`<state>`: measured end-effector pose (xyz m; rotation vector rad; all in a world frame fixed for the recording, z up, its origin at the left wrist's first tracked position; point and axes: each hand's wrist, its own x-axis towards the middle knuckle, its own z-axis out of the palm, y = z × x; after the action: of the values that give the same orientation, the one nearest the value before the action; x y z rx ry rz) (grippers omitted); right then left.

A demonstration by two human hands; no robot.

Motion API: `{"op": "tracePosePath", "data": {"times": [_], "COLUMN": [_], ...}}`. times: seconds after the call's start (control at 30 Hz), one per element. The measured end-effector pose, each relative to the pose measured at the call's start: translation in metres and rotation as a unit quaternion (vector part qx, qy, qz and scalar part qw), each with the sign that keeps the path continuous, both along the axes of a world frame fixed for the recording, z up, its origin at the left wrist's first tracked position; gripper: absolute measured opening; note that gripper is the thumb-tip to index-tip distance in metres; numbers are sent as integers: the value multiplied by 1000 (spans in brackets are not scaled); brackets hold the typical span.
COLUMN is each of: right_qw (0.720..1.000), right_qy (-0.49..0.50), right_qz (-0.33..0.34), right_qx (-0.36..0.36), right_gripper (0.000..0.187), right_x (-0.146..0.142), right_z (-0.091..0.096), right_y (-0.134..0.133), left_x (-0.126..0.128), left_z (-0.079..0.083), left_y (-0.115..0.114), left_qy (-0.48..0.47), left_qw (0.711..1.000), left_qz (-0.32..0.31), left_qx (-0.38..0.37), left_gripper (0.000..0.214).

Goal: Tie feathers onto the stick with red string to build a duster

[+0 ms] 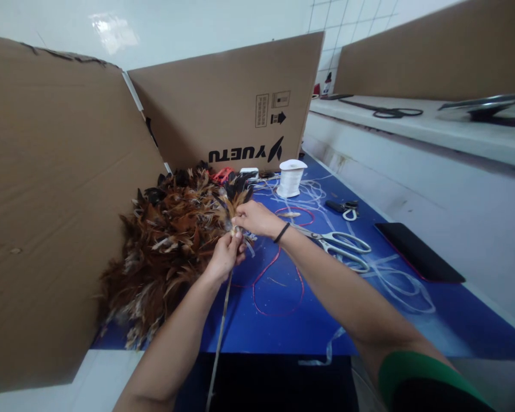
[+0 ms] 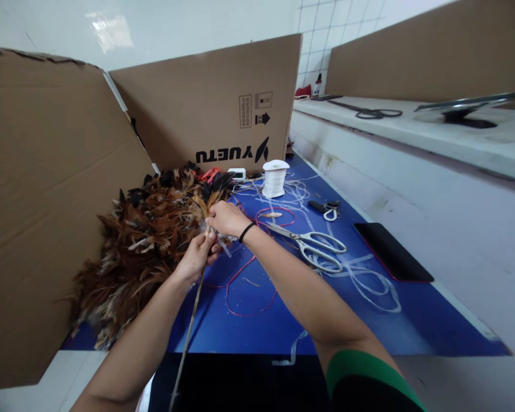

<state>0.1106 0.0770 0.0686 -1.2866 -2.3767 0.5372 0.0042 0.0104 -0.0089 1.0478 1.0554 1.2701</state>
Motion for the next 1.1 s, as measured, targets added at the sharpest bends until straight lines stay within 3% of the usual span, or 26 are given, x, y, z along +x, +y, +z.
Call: {"op": "tracePosePath", "data": {"times": [0.27,0.5,0.63,0.8,0.87,0.93,1.03,1.1], "right_qw": [997,996,996,961,954,937,873,847], "right_qy": [-50,-52,62,254,287,327,390,414], "right_qz": [-15,-23,-27,-94,-83,-22,83,107], "right_qx": [62,71,52,54,-7,-125,-280,-315], "right_gripper": [18,18,11,11,15,28,43,38], "right_x": [-2,-4,3,23,27,28,26,26], "right_z": [-7,-9,-10,-28,-40,-52,-64,-68], "right_y": [-4,-9,-12,-22,-28,-33,-38,-39], "left_x": [1,0,-2,-7,-9,-12,-15,-16], "left_z": [1,2,5,12,14,15,16,16], "left_y": [-1,-2,-2,-3,-3,-3,-3,-2], "left_qy": [-9,-10,-8,-27,-40,-50,-58,-65], "left_qw": [1000,1000,1000,1000,999,999,998,998], "left_qz": [-3,9,5,-1,0,-4,-11,-19], "left_qx": [-8,-15,-6,-16,-16,-15,-12,-15], "left_gripper": [43,44,43,41,40,39,38,38]}}
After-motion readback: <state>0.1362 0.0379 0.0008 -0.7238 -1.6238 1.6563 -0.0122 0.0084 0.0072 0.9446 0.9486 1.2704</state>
